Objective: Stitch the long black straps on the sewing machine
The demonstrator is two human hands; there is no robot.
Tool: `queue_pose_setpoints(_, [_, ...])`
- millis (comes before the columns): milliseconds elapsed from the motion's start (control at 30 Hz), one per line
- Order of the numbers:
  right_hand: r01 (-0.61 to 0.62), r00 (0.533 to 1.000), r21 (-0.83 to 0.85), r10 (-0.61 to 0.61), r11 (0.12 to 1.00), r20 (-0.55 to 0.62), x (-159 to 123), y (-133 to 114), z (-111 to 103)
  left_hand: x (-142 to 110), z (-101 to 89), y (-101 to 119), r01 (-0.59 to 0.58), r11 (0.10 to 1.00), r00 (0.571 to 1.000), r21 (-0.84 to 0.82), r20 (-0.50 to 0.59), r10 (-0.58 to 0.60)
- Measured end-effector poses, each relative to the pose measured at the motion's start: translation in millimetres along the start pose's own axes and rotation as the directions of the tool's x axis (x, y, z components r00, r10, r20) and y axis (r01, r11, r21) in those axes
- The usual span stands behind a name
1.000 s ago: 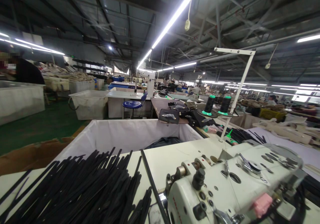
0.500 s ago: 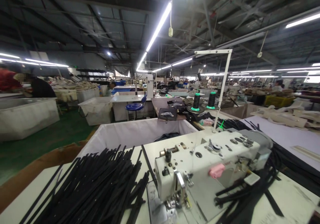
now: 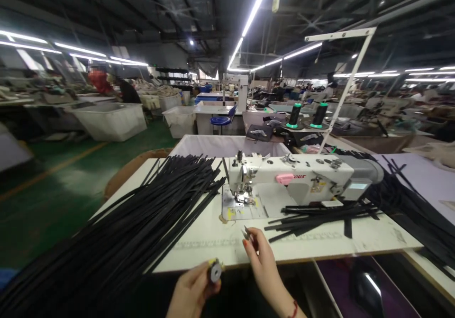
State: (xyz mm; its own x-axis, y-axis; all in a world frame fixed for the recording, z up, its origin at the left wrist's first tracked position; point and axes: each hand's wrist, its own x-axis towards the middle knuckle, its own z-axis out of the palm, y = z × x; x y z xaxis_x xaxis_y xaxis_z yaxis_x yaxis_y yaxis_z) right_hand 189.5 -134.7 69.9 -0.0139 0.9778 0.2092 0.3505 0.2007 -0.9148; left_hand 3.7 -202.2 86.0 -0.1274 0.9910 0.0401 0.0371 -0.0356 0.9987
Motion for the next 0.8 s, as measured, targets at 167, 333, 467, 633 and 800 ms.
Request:
queue_pose_setpoints(167, [-0.138, 0.985, 0.405, 0.083, 0.904, 0.152, -32, -55, -6, 29, 1.7, 12, -0.195, 0.980, 0.980, -0.050, 0.019, 0.196])
queue_pose_setpoints(333, [-0.192, 0.976, 0.540, 0.100, 0.820, 0.195, -28, -70, -7, 42, 2.4, 27, -0.592, 0.786, 0.806, 0.178, 0.123, 0.579])
queue_pose_setpoints(467, [-0.211, 0.973, 0.554, 0.119, 0.805, 0.198, -21, -69, -1, 51, 1.5, 25, -0.714, 0.670, 0.699, 0.203, 0.168, 0.695])
queue_pose_setpoints(633, [-0.240, 0.970, 0.525, 0.176, 0.816, 0.170, -13, -62, 6, 59, 2.0, 17, -0.754, 0.616, 0.655, 0.226, 0.194, 0.730])
queue_pose_setpoints(800, [-0.279, 0.960, 0.496, 0.250, 0.823, 0.126, -3, -53, 8, 58, 8.2, 2, -0.709, 0.632, 0.704, 0.314, 0.258, 0.662])
